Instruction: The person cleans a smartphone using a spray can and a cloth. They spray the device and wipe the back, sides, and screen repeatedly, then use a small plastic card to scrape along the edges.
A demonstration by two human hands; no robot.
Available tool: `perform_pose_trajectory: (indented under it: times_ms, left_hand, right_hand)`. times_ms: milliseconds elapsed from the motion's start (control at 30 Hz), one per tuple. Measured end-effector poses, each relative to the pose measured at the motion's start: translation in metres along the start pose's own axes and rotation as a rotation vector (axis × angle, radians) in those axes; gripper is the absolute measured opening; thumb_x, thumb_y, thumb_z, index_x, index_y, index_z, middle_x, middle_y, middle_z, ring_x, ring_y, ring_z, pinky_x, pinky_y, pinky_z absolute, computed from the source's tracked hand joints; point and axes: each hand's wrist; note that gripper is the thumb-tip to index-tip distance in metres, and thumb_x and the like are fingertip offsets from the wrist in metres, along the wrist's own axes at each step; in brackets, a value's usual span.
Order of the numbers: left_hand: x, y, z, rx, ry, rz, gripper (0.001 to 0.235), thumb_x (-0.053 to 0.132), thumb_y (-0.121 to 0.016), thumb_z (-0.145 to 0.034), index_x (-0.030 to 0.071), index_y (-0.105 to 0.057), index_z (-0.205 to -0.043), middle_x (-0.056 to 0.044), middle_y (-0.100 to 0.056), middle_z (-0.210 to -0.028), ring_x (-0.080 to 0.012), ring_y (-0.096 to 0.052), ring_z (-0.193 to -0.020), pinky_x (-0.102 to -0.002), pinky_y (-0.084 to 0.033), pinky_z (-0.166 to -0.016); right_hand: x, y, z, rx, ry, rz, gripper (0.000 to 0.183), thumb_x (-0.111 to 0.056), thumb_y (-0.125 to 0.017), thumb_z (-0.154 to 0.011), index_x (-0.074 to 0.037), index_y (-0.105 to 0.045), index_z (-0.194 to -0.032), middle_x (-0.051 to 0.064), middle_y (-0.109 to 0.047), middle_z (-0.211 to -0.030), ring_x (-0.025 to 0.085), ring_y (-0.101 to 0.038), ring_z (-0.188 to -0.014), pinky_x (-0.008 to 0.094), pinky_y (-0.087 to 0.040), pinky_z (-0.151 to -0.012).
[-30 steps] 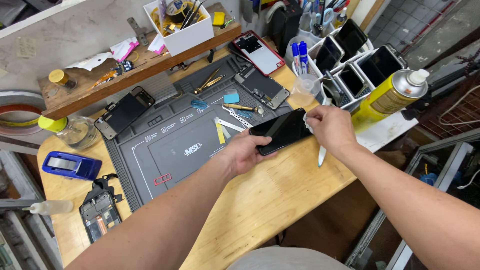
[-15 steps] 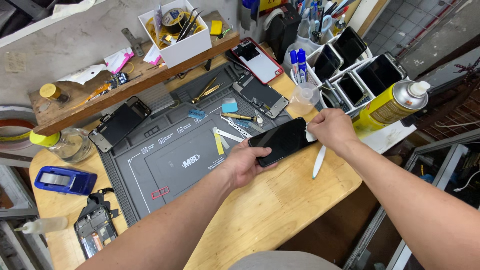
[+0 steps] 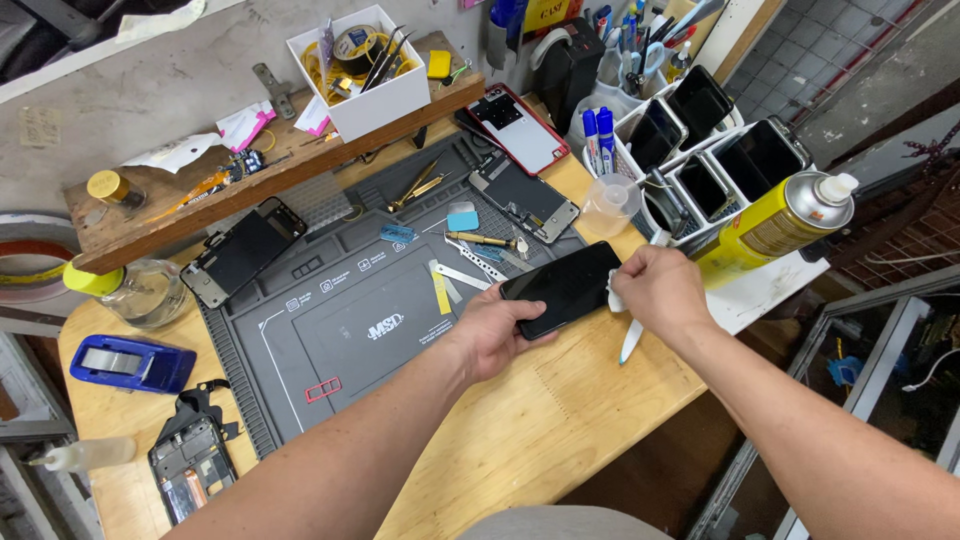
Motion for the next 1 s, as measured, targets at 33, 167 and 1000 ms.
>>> perform_pose_trajectory:
  times_ms: [33, 167, 1000]
  left_hand:
    - [0.002, -0.001, -0.001, -0.004, -0.006, -0.003, 0.045, -0.004, -0.063, -0.089, 0.011, -0.052, -0.13, -0.013, -0.065, -0.124, -0.0264, -0.069, -0.106, -0.046, -0.063, -0.091]
    - [0.001, -0.001, 0.0, 0.004, -0.002, -0.002, 0.046, -0.004, -0.062, -0.089, 0.013, -0.053, -0.13, -0.011, -0.065, -0.125, -0.0247, -0.068, -0.108, -0.045, -0.062, -0.093]
    - [-0.005, 0.004, -0.007, -0.045, -0.021, -0.009, 0.045, -0.004, -0.063, -0.09, 0.01, -0.055, -0.132, -0.012, -0.066, -0.125, -0.0262, -0.07, -0.106, -0.045, -0.063, -0.09]
  right_hand:
    - [0.0, 0.001, 0.0, 0.002, 0.006, -0.004, 0.015, -0.018, -0.078, -0.081, -0.003, -0.077, -0.083, 0.013, -0.077, -0.078, 0.023, -0.074, -0.071, 0.035, -0.058, -0.073]
    - [-0.009, 0.006, 0.004, -0.006, -0.062, -0.041, 0.016, -0.019, -0.079, -0.079, -0.004, -0.077, -0.084, 0.013, -0.077, -0.079, 0.025, -0.074, -0.073, 0.037, -0.058, -0.073]
    - [-0.015, 0.006, -0.005, -0.185, 0.173, 0.014, 0.023, -0.024, -0.082, -0.078, -0.002, -0.074, -0.078, 0.009, -0.076, -0.076, 0.02, -0.072, -0.069, 0.034, -0.057, -0.069]
Point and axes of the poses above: each hand's wrist, its own z-axis away from the middle knuckle, its own y-axis out of the back of the hand, x = y × z
